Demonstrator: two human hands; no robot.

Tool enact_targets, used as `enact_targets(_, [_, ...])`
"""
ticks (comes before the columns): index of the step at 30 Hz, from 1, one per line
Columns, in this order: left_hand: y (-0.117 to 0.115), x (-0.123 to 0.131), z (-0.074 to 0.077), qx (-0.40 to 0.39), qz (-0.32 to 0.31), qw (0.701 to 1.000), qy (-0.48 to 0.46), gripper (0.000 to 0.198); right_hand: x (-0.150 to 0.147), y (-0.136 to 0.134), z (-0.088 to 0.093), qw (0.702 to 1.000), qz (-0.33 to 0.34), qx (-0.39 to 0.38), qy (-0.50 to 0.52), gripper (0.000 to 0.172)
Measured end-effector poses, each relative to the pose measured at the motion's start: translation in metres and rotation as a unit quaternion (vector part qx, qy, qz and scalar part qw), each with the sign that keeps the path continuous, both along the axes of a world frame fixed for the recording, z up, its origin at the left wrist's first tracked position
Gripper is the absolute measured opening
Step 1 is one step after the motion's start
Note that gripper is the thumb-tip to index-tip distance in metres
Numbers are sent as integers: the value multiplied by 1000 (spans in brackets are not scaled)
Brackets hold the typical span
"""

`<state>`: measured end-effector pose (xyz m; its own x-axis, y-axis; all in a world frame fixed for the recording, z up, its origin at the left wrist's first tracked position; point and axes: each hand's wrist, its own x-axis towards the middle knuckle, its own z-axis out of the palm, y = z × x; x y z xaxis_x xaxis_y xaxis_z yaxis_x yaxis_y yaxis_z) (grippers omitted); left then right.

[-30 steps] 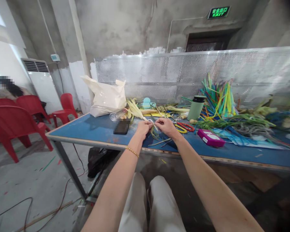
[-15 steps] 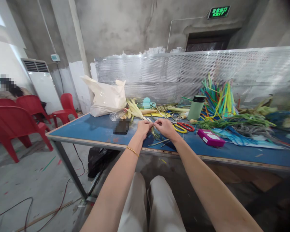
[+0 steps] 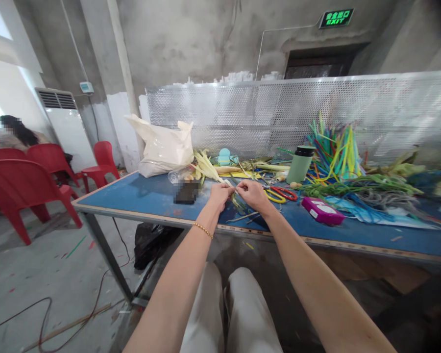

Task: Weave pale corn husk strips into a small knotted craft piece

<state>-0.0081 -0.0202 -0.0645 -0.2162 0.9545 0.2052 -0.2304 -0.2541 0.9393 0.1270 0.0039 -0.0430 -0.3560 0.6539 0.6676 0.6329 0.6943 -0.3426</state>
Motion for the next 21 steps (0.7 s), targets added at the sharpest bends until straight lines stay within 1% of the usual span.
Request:
enact_targets(2, [-2, -1, 0, 3, -5, 1000, 6, 26, 2, 1, 0, 1000, 8, -2, 0, 12])
enact_targets(6, [-7, -1, 4, -14, -32, 999, -3, 15, 7, 3, -1, 1000, 13, 7, 12, 12])
enact_targets(8, [-10, 0, 6, -35, -15, 999, -6, 13, 9, 4, -1, 999, 16, 17, 21, 13])
enact_targets(10, [-11, 1, 8, -46, 16, 999, -3, 14, 10, 4, -2, 999, 26, 15, 29, 14])
enact_targets(12, [-12, 2, 10, -42, 36, 998, 0, 15, 10, 4, -2, 999, 37, -6, 35, 17])
enact_targets(15, [-12, 3, 10, -22, 38, 999, 7, 16, 9, 5, -2, 997, 59, -44, 37, 19])
enact_targets(18, [-9, 2, 7, -10, 40, 998, 47, 10, 9, 5, -2, 995, 78, -45, 30, 18])
enact_targets(21, [-3, 0, 1, -14, 68, 986, 151, 5, 9, 4, -2, 997, 68, -25, 22, 16])
